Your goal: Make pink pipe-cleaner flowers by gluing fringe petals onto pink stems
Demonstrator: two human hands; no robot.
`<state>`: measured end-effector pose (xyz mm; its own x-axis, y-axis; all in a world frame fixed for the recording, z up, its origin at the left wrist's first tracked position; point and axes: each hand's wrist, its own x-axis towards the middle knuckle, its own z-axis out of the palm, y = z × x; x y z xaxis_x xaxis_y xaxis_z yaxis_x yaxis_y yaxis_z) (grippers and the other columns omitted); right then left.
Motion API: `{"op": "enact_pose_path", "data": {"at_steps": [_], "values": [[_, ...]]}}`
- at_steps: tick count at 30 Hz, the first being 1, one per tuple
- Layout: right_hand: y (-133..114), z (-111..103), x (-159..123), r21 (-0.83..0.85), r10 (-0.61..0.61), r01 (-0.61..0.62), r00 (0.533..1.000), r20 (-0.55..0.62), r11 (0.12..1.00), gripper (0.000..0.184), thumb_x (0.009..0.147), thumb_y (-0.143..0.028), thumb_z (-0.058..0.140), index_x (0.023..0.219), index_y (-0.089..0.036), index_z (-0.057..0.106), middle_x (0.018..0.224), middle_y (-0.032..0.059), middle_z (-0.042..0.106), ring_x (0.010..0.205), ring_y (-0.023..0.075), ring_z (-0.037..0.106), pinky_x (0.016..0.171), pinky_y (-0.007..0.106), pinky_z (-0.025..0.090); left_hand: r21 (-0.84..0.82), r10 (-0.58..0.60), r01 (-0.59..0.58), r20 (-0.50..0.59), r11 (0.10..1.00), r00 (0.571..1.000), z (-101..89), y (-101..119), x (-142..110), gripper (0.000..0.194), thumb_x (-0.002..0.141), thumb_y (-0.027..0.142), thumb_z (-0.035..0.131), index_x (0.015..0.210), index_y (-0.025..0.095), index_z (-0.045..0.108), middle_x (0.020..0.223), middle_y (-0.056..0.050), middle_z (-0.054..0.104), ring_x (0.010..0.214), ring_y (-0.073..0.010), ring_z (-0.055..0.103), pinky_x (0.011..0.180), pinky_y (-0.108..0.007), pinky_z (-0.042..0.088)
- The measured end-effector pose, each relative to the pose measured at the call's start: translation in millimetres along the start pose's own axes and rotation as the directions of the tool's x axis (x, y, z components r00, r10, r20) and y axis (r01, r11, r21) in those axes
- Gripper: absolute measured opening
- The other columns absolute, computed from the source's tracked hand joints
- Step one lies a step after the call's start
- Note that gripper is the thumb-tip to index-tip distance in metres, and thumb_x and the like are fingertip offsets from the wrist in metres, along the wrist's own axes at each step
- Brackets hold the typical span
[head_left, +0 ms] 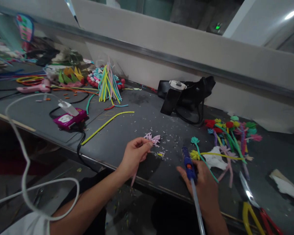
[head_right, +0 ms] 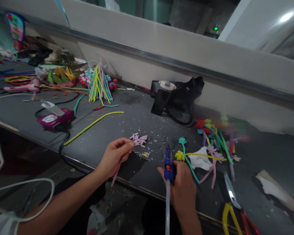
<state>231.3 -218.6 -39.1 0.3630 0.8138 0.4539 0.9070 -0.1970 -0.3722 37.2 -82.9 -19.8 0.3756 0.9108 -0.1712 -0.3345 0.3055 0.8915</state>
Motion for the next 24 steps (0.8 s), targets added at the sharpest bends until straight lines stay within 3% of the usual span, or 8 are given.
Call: {"op": "enact_pose_path", "data": {"at_steps": [7, 16, 21, 24], "values": [[11, 9, 2, -0.041, -0.037, 0.045, 0.982, 0.185, 0.998, 0.046, 0.077, -0.064, 0.063, 0.089, -0.021, 0.053, 0.087, 0.0063, 0.060, 0.085, 0.0252, 0.058, 0.074, 0.035, 0.045, -0.127, -0.009, 0.008, -0.010, 0.992, 1.000, -9.9, 4, 6, 0.022, 0.070, 0.030, 0.077, 0.071, 0.014, 0.061, 0.055, 0.006, 0.047, 0.039, -0.0010, 0.030, 0.038, -0.018, 0.016], [7, -5, 11, -0.095, 0.086, -0.052, 0.911, 0.404, 0.994, 0.042, 0.065, -0.053, 0.076, 0.078, -0.023, 0.050, 0.079, 0.0026, 0.060, 0.074, 0.0224, 0.059, 0.066, 0.032, 0.044, -0.104, 0.024, -0.026, -0.021, 0.994, 0.999, -8.0, -2, 5, 0.026, 0.069, 0.033, 0.078, 0.072, 0.014, 0.061, 0.053, 0.007, 0.044, 0.040, -0.0015, 0.029, 0.037, -0.018, 0.016], [0, -8, 21, -0.096, 0.133, -0.101, 0.883, 0.449, 0.990, 0.048, 0.061, -0.050, 0.078, 0.091, -0.020, 0.054, 0.089, 0.0057, 0.065, 0.083, 0.0242, 0.062, 0.074, 0.035, 0.047, -0.125, 0.028, -0.030, -0.017, 0.992, 0.999, -8.2, -1, 5, 0.025, 0.069, 0.032, 0.078, 0.071, 0.014, 0.060, 0.051, 0.008, 0.042, 0.040, -0.0021, 0.029, 0.037, -0.018, 0.017], [-1, -14, 24, -0.071, 0.087, -0.059, 0.850, 0.519, 0.996, 0.063, 0.056, -0.051, 0.081, 0.104, -0.017, 0.058, 0.100, 0.0086, 0.066, 0.092, 0.0264, 0.062, 0.081, 0.037, 0.048, -0.139, 0.024, -0.024, -0.003, 0.990, 1.000, -9.5, -2, 6, 0.025, 0.069, 0.032, 0.077, 0.071, 0.015, 0.059, 0.052, 0.008, 0.042, 0.040, -0.0025, 0.029, 0.037, -0.018, 0.018]]}}
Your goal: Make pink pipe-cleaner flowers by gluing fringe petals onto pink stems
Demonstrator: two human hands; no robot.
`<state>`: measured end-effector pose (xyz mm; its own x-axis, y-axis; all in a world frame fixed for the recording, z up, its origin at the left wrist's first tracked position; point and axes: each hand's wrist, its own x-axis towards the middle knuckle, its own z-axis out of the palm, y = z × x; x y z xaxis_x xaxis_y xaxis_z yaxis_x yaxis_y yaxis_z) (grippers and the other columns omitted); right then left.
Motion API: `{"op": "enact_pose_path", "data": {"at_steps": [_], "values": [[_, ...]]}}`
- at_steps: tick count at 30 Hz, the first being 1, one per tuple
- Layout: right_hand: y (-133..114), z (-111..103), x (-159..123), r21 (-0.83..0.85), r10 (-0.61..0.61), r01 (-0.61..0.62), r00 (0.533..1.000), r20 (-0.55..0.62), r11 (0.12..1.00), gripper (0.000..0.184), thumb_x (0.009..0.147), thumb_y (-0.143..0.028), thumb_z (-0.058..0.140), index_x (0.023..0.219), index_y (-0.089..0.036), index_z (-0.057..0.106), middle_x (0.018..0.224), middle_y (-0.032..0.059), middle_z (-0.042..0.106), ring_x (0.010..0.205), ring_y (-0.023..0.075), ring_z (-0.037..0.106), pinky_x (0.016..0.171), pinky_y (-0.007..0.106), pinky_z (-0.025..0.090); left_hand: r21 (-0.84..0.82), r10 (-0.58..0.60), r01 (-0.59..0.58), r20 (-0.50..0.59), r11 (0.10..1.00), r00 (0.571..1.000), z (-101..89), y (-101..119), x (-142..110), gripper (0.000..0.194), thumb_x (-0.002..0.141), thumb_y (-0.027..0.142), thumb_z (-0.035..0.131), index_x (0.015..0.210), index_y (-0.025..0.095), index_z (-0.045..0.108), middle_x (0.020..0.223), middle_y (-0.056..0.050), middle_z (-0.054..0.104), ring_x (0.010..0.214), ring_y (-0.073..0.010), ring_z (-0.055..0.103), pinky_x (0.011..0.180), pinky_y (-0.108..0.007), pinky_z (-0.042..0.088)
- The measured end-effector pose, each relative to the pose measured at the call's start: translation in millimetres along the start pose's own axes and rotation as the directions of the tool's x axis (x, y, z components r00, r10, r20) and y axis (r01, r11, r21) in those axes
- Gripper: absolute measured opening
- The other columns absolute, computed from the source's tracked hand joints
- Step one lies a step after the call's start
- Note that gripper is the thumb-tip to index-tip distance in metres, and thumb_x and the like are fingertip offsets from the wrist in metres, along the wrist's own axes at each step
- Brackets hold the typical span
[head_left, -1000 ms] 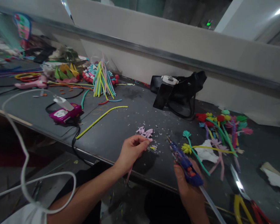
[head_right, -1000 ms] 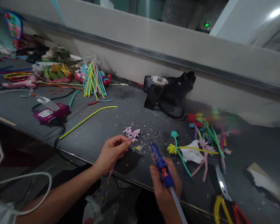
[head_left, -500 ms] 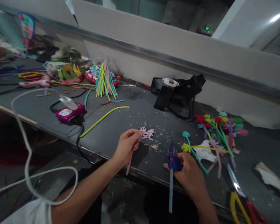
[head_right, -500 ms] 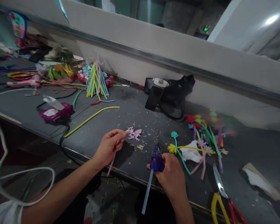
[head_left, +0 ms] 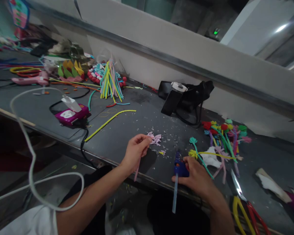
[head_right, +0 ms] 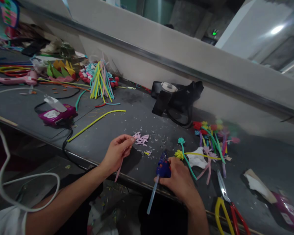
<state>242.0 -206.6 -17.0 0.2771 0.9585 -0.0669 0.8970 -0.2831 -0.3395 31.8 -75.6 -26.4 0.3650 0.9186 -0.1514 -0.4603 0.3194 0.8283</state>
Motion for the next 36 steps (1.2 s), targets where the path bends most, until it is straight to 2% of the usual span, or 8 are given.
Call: {"op": "enact_pose_path", "data": {"at_steps": [3, 8, 11, 14, 21, 28, 32, 36], "values": [[-3, -15, -3, 0.028, -0.086, 0.086, 0.996, 0.030, 0.996, 0.067, 0.056, -0.053, 0.081, 0.111, -0.019, 0.061, 0.109, 0.0097, 0.065, 0.102, 0.0281, 0.061, 0.089, 0.039, 0.047, 0.011, 0.012, -0.012, 0.015, 1.000, 1.000, -0.9, -2, 0, 0.024, 0.071, 0.033, 0.076, 0.072, 0.015, 0.060, 0.052, 0.008, 0.042, 0.041, -0.0026, 0.029, 0.038, -0.018, 0.017], [-33, -36, 14, 0.163, -0.075, 0.103, 0.982, -0.171, 0.981, 0.029, 0.084, -0.049, 0.059, 0.094, -0.024, 0.068, 0.096, 0.0043, 0.068, 0.086, 0.0208, 0.063, 0.078, 0.033, 0.047, 0.038, 0.022, -0.023, 0.023, 0.999, 0.999, -1.1, -5, -1, 0.026, 0.073, 0.036, 0.075, 0.072, 0.015, 0.060, 0.052, 0.008, 0.040, 0.041, -0.0025, 0.026, 0.039, -0.019, 0.015], [-58, -26, 41, 0.152, -0.166, 0.202, 0.961, -0.222, 0.968, 0.019, 0.088, -0.036, 0.056, 0.089, -0.022, 0.069, 0.091, 0.0036, 0.069, 0.085, 0.0188, 0.063, 0.078, 0.030, 0.045, 0.045, 0.033, -0.034, 0.032, 0.998, 0.999, -1.7, -6, -1, 0.027, 0.073, 0.038, 0.074, 0.073, 0.016, 0.060, 0.052, 0.008, 0.039, 0.042, -0.0027, 0.026, 0.039, -0.019, 0.015], [-74, -6, 68, 0.012, -0.241, 0.244, 0.963, -0.122, 0.970, 0.015, 0.088, -0.027, 0.056, 0.086, -0.022, 0.070, 0.089, 0.0038, 0.069, 0.088, 0.0184, 0.062, 0.079, 0.028, 0.042, 0.051, 0.041, -0.042, 0.034, 0.998, 0.999, -2.7, -8, -2, 0.027, 0.073, 0.039, 0.074, 0.074, 0.016, 0.060, 0.052, 0.008, 0.040, 0.042, -0.0030, 0.027, 0.040, -0.019, 0.015], [-81, 16, 81, -0.162, -0.200, 0.187, 0.978, -0.065, 0.969, 0.015, 0.085, -0.021, 0.056, 0.073, -0.021, 0.065, 0.079, 0.0031, 0.065, 0.075, 0.0163, 0.060, 0.065, 0.025, 0.036, 0.087, 0.035, -0.036, 0.004, 0.996, 0.999, -2.5, -7, -4, 0.024, 0.072, 0.035, 0.074, 0.073, 0.015, 0.061, 0.053, 0.007, 0.042, 0.044, -0.0032, 0.029, 0.040, -0.019, 0.018], [-81, -9, 41, 0.457, -0.061, 0.199, 0.952, -0.298, 0.867, 0.011, 0.080, -0.028, 0.062, 0.074, -0.020, 0.062, 0.068, -0.0025, 0.061, 0.062, 0.0116, 0.055, 0.062, 0.023, 0.042, 0.052, -0.036, 0.034, 0.038, 0.998, 0.999, 1.0, -3, -8, 0.025, 0.072, 0.036, 0.074, 0.073, 0.015, 0.061, 0.052, 0.008, 0.038, 0.043, -0.0033, 0.026, 0.040, -0.020, 0.014], [-78, -7, 27, 0.775, 0.049, 0.097, 0.985, -0.163, 0.625, 0.027, 0.077, -0.036, 0.070, 0.097, -0.019, 0.065, 0.077, -0.0017, 0.064, 0.050, 0.0069, 0.046, 0.045, 0.020, 0.036, 0.062, -0.067, 0.063, 0.058, 0.996, 0.996, 6.5, -4, -14, 0.027, 0.072, 0.039, 0.075, 0.073, 0.016, 0.061, 0.053, 0.008, 0.040, 0.043, -0.0036, 0.026, 0.041, -0.021, 0.014], [-67, 3, 25, 0.881, 0.042, 0.031, 0.997, -0.058, 0.473, 0.032, 0.080, -0.038, 0.069, 0.107, -0.019, 0.068, 0.077, -0.0005, 0.064, 0.045, 0.0045, 0.041, 0.040, 0.018, 0.032, 0.115, -0.064, 0.056, 0.062, 0.992, 0.996, 11.2, -6, -17, 0.027, 0.072, 0.040, 0.074, 0.074, 0.015, 0.062, 0.053, 0.007, 0.039, 0.044, -0.0038, 0.027, 0.041, -0.020, 0.016]]}}
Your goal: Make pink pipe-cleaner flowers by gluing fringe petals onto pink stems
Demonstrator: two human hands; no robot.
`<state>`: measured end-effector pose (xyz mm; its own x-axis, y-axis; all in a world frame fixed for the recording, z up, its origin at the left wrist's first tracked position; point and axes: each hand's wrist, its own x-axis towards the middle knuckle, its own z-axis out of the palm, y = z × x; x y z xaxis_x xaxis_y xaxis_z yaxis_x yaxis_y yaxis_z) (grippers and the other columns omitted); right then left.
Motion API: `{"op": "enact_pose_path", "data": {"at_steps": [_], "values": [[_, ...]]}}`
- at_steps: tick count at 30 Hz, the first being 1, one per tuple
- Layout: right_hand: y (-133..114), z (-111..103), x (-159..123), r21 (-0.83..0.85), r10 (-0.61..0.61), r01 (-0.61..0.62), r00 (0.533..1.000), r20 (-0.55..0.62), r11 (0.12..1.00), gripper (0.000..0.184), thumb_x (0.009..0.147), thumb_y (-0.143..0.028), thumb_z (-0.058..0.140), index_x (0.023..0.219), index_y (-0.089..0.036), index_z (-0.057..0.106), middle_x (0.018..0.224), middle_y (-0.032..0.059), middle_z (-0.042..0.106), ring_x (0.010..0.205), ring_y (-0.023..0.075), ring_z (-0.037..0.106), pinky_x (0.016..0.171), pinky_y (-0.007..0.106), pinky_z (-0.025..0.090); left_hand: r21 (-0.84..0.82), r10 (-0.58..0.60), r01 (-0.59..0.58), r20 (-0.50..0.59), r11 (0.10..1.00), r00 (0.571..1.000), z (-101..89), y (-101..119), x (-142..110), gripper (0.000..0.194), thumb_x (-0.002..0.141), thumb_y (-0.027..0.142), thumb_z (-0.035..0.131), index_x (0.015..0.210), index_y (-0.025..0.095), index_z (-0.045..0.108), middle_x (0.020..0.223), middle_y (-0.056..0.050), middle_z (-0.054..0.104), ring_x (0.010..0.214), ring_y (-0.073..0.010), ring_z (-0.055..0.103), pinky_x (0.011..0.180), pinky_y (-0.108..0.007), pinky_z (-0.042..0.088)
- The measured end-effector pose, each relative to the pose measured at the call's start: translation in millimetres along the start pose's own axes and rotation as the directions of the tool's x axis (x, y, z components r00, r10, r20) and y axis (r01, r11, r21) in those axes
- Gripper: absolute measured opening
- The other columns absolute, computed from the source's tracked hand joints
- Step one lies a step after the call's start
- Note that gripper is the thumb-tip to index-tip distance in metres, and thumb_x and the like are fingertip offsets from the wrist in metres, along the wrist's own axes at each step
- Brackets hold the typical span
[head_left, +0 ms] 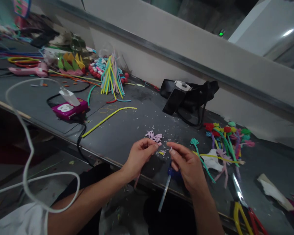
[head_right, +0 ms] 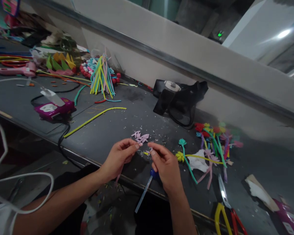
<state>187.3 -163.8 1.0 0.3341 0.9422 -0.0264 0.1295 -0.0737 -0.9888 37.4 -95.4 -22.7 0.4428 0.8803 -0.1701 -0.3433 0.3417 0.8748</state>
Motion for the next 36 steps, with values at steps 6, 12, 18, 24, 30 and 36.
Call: {"op": "enact_pose_path", "data": {"at_steps": [6, 12, 18, 24, 30, 36], "values": [[9, -7, 1, 0.261, 0.088, -0.082, 0.996, -0.013, 0.962, 0.026, 0.074, -0.037, 0.076, 0.090, -0.017, 0.071, 0.078, 0.0052, 0.068, 0.057, 0.0104, 0.054, 0.039, 0.017, 0.036, 0.063, 0.021, -0.018, -0.035, 0.998, 0.999, 3.7, -2, 0, 0.026, 0.072, 0.039, 0.075, 0.075, 0.015, 0.064, 0.053, 0.007, 0.040, 0.045, -0.0041, 0.028, 0.042, -0.019, 0.019], [16, -2, -2, 0.291, 0.087, -0.054, 0.991, -0.101, 0.955, 0.024, 0.071, -0.035, 0.078, 0.088, -0.018, 0.072, 0.072, 0.0018, 0.067, 0.053, 0.0077, 0.051, 0.040, 0.017, 0.034, 0.072, 0.019, -0.017, -0.021, 0.997, 1.000, 6.7, -2, -1, 0.024, 0.074, 0.037, 0.073, 0.076, 0.015, 0.064, 0.055, 0.006, 0.042, 0.047, -0.0040, 0.028, 0.043, -0.018, 0.020], [15, -1, -6, -0.055, -0.108, 0.098, 0.961, -0.253, 0.994, 0.024, 0.078, -0.040, 0.071, 0.090, -0.019, 0.071, 0.069, -0.0008, 0.065, 0.051, 0.0083, 0.048, 0.047, 0.021, 0.041, 0.101, 0.043, -0.040, -0.021, 0.994, 0.999, 9.9, -2, -2, 0.025, 0.072, 0.038, 0.075, 0.074, 0.015, 0.065, 0.057, 0.006, 0.044, 0.047, -0.0041, 0.029, 0.044, -0.019, 0.021], [8, 8, -13, -0.204, -0.216, 0.165, 0.941, -0.259, 0.965, 0.022, 0.082, -0.041, 0.066, 0.089, -0.020, 0.070, 0.076, 0.0002, 0.068, 0.058, 0.0109, 0.054, 0.053, 0.022, 0.044, 0.101, 0.040, -0.037, -0.023, 0.994, 0.999, 8.9, -3, -3, 0.024, 0.072, 0.038, 0.074, 0.075, 0.015, 0.066, 0.057, 0.005, 0.046, 0.047, -0.0043, 0.030, 0.044, -0.019, 0.022], [7, 12, -15, -0.339, -0.268, 0.165, 0.921, -0.284, 0.926, 0.024, 0.085, -0.042, 0.062, 0.089, -0.020, 0.069, 0.075, 0.0004, 0.068, 0.060, 0.0127, 0.057, 0.056, 0.024, 0.045, 0.102, 0.040, -0.037, -0.023, 0.994, 0.999, 9.8, -3, -7, 0.021, 0.071, 0.035, 0.075, 0.074, 0.016, 0.066, 0.060, 0.004, 0.051, 0.049, -0.0047, 0.033, 0.045, -0.018, 0.024], [11, 12, -12, -0.409, -0.308, 0.182, 0.913, -0.267, 0.894, 0.022, 0.086, -0.040, 0.061, 0.088, -0.020, 0.069, 0.074, -0.0004, 0.067, 0.061, 0.0127, 0.056, 0.059, 0.024, 0.044, 0.133, 0.051, -0.047, -0.022, 0.990, 0.998, 10.1, -3, -8, 0.021, 0.072, 0.035, 0.075, 0.074, 0.015, 0.066, 0.061, 0.004, 0.051, 0.050, -0.0047, 0.034, 0.045, -0.018, 0.025]]}}
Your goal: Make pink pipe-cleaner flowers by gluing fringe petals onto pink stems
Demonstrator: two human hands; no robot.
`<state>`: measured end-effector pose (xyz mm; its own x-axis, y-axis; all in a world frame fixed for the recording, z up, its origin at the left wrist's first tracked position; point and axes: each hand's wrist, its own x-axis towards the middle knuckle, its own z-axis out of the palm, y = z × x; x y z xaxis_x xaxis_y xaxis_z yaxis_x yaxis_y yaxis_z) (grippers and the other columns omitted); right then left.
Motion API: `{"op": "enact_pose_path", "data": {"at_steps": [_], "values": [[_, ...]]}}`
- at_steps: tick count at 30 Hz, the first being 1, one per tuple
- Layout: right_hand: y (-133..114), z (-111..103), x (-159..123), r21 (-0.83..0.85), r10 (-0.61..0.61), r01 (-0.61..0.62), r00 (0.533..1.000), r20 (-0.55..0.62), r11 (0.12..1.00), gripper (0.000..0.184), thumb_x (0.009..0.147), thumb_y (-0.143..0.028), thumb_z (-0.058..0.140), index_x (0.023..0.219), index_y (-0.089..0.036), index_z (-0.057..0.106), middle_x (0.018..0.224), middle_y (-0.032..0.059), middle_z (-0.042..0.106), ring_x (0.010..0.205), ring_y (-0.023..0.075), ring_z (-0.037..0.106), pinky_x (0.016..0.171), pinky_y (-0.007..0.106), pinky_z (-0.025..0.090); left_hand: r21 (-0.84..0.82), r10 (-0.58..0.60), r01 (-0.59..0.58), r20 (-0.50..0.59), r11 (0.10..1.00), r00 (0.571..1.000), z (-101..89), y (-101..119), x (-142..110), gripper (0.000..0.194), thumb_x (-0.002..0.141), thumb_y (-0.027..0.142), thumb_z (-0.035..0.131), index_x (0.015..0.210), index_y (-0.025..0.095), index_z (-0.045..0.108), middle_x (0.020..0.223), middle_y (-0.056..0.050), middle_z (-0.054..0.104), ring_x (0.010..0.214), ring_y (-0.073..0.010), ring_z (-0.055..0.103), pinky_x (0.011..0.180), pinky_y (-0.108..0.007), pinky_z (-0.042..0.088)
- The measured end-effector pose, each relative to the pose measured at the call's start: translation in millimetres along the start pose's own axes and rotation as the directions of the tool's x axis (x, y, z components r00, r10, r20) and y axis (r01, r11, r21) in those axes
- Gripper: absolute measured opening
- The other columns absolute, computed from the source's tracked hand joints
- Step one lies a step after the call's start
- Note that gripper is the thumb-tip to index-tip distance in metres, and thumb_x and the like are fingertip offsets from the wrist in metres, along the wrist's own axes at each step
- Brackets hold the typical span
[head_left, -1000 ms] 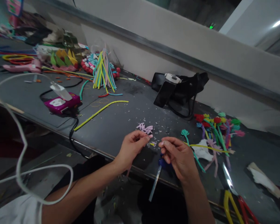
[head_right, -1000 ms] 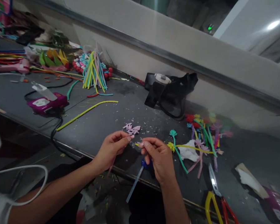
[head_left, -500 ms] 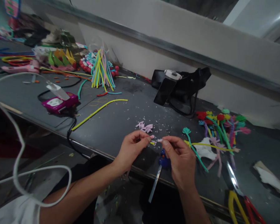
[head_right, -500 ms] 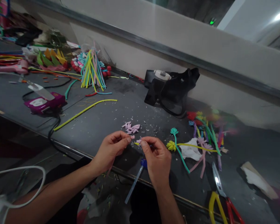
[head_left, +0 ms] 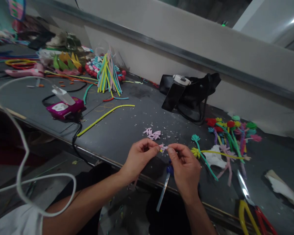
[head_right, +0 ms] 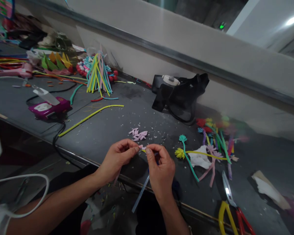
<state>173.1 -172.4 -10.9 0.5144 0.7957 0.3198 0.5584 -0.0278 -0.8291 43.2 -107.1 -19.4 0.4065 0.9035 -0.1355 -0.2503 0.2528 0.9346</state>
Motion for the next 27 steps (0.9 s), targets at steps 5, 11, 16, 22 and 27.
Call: {"op": "enact_pose_path", "data": {"at_steps": [5, 11, 16, 22, 27], "values": [[1.3, 0.2, 0.3, -0.037, -0.036, 0.036, 0.999, 0.004, 0.999, 0.021, 0.087, -0.039, 0.060, 0.088, -0.020, 0.069, 0.076, -0.0004, 0.067, 0.061, 0.0130, 0.055, 0.060, 0.025, 0.044, -0.002, 0.012, -0.012, 0.002, 1.000, 1.000, 0.4, -0.4, -1.1, 0.022, 0.070, 0.035, 0.076, 0.071, 0.015, 0.066, 0.060, 0.003, 0.052, 0.049, -0.0049, 0.035, 0.045, -0.018, 0.026], [2.2, 1.2, 0.1, -0.047, -0.047, 0.047, 0.999, 0.010, 0.998, 0.021, 0.087, -0.039, 0.059, 0.087, -0.020, 0.069, 0.076, 0.0000, 0.068, 0.060, 0.0133, 0.055, 0.058, 0.024, 0.043, 0.024, 0.024, -0.024, 0.010, 0.999, 1.000, 0.2, -1.1, -1.6, 0.021, 0.071, 0.034, 0.075, 0.071, 0.015, 0.066, 0.060, 0.003, 0.052, 0.051, -0.0055, 0.036, 0.045, -0.018, 0.026], [2.4, 1.3, 0.2, -0.093, -0.076, 0.076, 0.997, 0.003, 0.993, 0.020, 0.087, -0.038, 0.059, 0.086, -0.021, 0.069, 0.075, -0.0006, 0.068, 0.059, 0.0128, 0.055, 0.059, 0.024, 0.042, 0.021, 0.027, -0.027, 0.033, 0.999, 0.999, -1.0, -2.4, -1.1, 0.021, 0.072, 0.034, 0.075, 0.072, 0.015, 0.066, 0.061, 0.003, 0.053, 0.052, -0.0056, 0.038, 0.047, -0.018, 0.029], [1.1, 1.6, 0.3, -0.117, -0.084, 0.084, 0.996, 0.003, 0.990, 0.021, 0.087, -0.038, 0.058, 0.085, -0.020, 0.069, 0.073, -0.0004, 0.067, 0.059, 0.0128, 0.054, 0.058, 0.024, 0.042, 0.033, 0.028, -0.029, 0.029, 0.999, 0.999, -1.2, -2.4, -0.5, 0.020, 0.072, 0.032, 0.074, 0.071, 0.014, 0.065, 0.062, 0.003, 0.054, 0.055, -0.0063, 0.042, 0.051, -0.018, 0.032], [2.0, 2.9, -0.2, -0.144, -0.116, 0.115, 0.993, -0.002, 0.983, 0.019, 0.088, -0.036, 0.058, 0.085, -0.021, 0.068, 0.074, -0.0003, 0.067, 0.059, 0.0124, 0.054, 0.058, 0.024, 0.042, 0.049, 0.031, -0.032, 0.025, 0.998, 0.999, -1.5, -4.1, 0.2, 0.020, 0.072, 0.032, 0.074, 0.070, 0.014, 0.065, 0.062, 0.002, 0.055, 0.055, -0.0065, 0.043, 0.051, -0.018, 0.033]]}}
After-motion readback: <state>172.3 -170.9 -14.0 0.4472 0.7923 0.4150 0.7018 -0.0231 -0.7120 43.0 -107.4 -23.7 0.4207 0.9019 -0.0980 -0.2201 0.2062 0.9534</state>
